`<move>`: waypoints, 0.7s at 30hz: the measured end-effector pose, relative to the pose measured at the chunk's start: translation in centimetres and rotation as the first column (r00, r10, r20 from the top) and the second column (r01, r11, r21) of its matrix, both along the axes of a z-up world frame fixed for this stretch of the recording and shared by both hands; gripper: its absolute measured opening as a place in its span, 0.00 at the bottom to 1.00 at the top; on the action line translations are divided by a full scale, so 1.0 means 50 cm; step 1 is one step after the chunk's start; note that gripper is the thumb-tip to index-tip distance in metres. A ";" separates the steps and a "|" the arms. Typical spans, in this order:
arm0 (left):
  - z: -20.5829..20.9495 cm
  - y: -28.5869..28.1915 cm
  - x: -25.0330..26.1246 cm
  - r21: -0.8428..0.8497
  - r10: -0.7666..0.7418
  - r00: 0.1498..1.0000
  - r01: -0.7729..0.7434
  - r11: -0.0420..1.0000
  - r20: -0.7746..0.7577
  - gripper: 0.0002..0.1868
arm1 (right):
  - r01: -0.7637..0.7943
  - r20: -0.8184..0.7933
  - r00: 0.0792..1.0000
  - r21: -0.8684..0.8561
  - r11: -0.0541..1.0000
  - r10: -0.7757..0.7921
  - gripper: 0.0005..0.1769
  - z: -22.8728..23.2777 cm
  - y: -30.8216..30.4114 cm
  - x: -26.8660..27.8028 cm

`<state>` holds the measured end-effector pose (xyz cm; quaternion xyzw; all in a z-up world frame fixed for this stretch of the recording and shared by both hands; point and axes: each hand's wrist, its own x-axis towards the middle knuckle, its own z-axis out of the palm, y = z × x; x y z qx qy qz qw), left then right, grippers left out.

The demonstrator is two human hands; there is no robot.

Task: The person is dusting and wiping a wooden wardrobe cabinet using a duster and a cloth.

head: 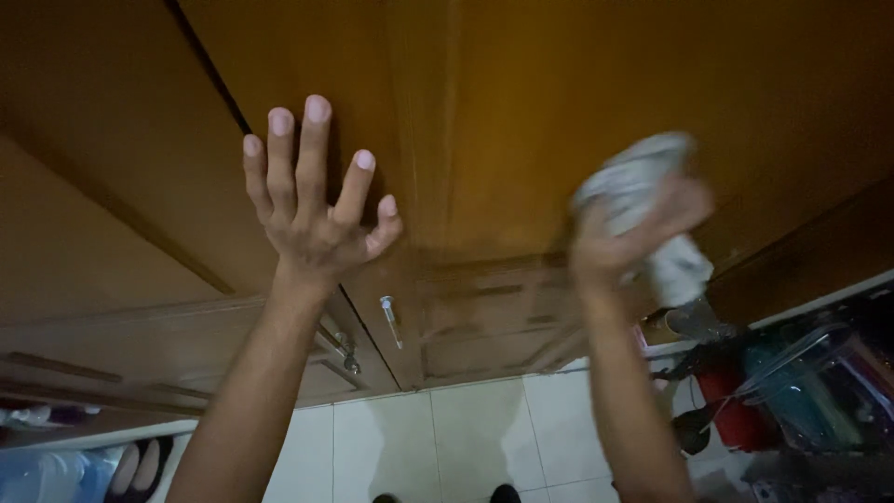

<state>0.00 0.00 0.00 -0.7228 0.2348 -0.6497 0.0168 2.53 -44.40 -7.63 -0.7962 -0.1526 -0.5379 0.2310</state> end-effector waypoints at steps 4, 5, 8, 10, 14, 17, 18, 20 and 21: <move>0.003 -0.004 0.003 -0.020 -0.023 0.998 0.024 1.000 0.051 0.23 | -0.080 -0.093 0.993 -0.055 0.995 0.075 0.42 -0.090 0.143 -0.039; 0.005 -0.003 0.002 -0.025 -0.008 0.998 0.010 1.000 0.057 0.22 | -0.103 -0.115 0.989 -0.068 0.992 0.095 0.42 -0.113 0.186 -0.054; 0.002 0.001 0.004 -0.021 -0.027 0.998 0.028 0.999 0.062 0.23 | -0.179 -0.172 0.972 -0.106 0.978 0.159 0.41 -0.196 0.363 -0.093; 0.001 -0.001 0.000 -0.021 -0.017 0.998 0.019 1.000 0.057 0.23 | -0.160 -0.118 0.982 -0.100 0.982 0.148 0.40 -0.067 0.298 -0.125; 0.006 -0.015 -0.008 -0.083 -0.001 0.999 0.006 0.997 0.054 0.21 | -0.099 0.089 0.991 -0.067 0.993 0.105 0.40 0.160 0.214 -0.158; -0.009 -0.016 0.003 -0.106 0.004 1.000 -0.002 0.994 0.020 0.18 | -0.067 0.230 0.970 -0.034 0.997 0.073 0.40 0.273 0.193 -0.133; -0.009 -0.019 0.007 -0.109 0.009 1.000 -0.006 0.994 0.024 0.18 | -0.059 0.277 0.959 -0.022 0.998 0.063 0.40 0.295 0.192 -0.109; -0.013 -0.023 0.016 -0.161 0.008 0.999 0.000 0.987 0.051 0.19 | -0.049 0.362 0.931 0.004 0.999 0.044 0.40 0.342 0.204 -0.063; -0.013 -0.022 0.016 -0.163 0.014 0.999 -0.006 0.987 0.051 0.19 | -0.055 0.363 0.930 0.001 0.998 0.051 0.40 0.351 0.229 -0.051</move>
